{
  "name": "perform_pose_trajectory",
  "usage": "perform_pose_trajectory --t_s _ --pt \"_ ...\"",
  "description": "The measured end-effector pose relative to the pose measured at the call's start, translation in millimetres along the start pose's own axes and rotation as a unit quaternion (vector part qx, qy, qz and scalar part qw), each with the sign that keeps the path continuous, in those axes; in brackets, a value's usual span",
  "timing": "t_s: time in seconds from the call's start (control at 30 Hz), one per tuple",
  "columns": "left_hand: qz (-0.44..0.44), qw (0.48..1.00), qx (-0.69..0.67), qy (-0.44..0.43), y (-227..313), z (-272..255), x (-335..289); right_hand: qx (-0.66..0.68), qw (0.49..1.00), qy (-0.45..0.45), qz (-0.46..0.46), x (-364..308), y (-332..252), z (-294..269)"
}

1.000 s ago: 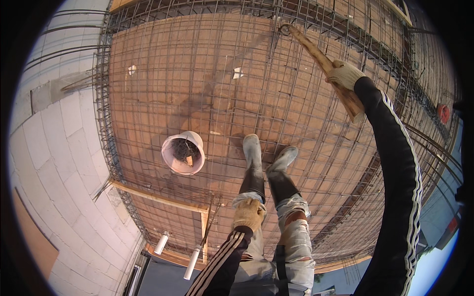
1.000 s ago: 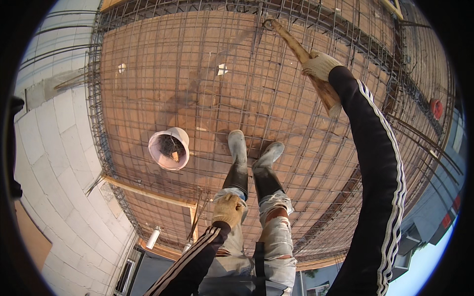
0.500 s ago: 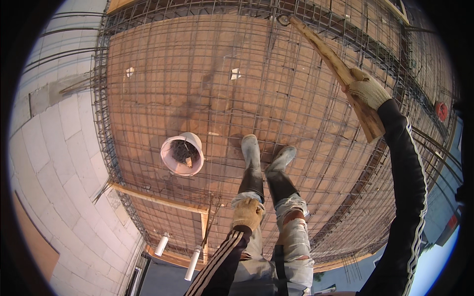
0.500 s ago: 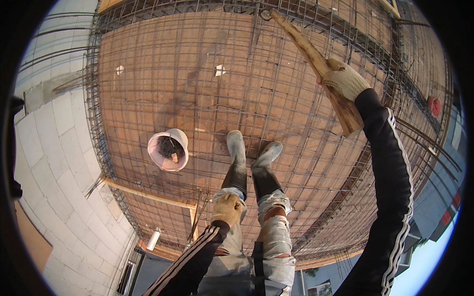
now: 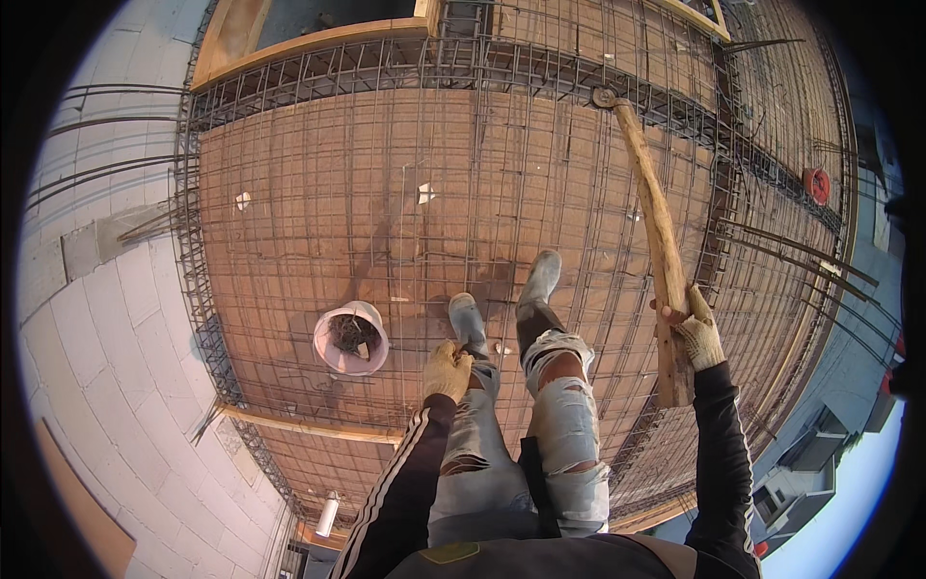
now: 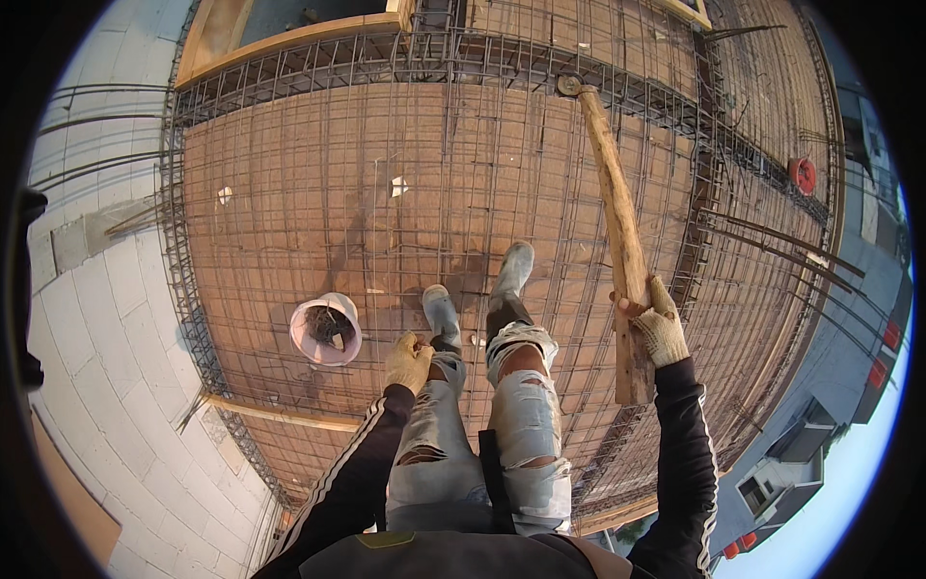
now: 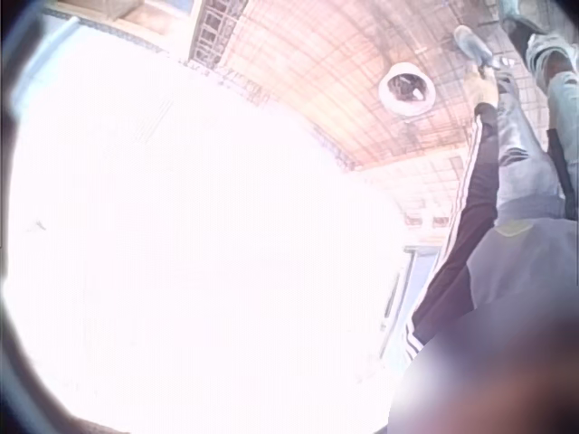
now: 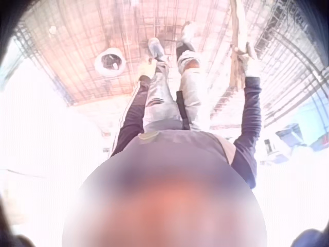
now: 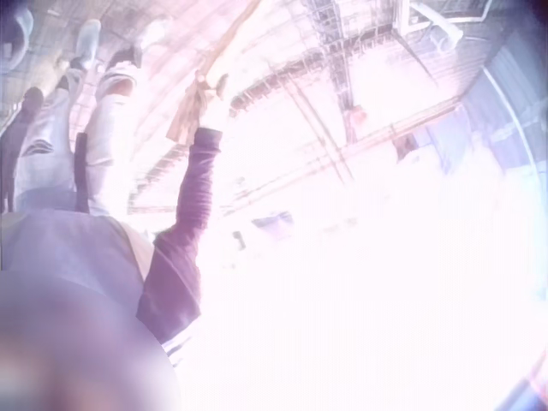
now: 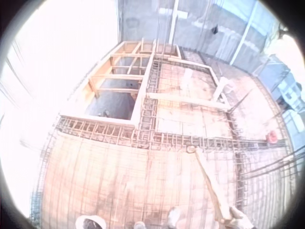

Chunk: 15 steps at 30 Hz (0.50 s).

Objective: The person walks on a rebar grid at a construction site and uses a long wooden stick to adjust and position rebar ties. They retrieve a pink bucket containing rebar ties and continue manipulating the rebar grid with the stick.

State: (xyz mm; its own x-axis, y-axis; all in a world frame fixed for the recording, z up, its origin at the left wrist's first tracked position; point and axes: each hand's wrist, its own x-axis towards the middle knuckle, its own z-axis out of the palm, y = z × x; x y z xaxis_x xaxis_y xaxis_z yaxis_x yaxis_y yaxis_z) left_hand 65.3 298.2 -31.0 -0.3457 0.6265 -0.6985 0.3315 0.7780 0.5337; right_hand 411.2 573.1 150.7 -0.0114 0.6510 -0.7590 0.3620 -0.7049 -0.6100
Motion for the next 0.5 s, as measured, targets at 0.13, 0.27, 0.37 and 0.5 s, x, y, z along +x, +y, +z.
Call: perform_pose_trajectory --t_s 0.13,0.27,0.37,0.5 --pt "-0.011 0.998 -0.04 0.039 25 -22 75 0.11 0.993 0.044 0.005 -11 19 -6" --pt "-0.011 0.991 -0.12 0.058 92 -26 192 0.165 0.983 0.076 -0.002 15 32 -5" --pt "0.001 0.993 -0.094 0.078 163 -11 286 0.188 0.98 0.053 -0.03 73 28 -14" --pt "-0.016 0.997 -0.058 0.045 235 32 412 0.186 0.98 0.066 0.0 131 18 -36"
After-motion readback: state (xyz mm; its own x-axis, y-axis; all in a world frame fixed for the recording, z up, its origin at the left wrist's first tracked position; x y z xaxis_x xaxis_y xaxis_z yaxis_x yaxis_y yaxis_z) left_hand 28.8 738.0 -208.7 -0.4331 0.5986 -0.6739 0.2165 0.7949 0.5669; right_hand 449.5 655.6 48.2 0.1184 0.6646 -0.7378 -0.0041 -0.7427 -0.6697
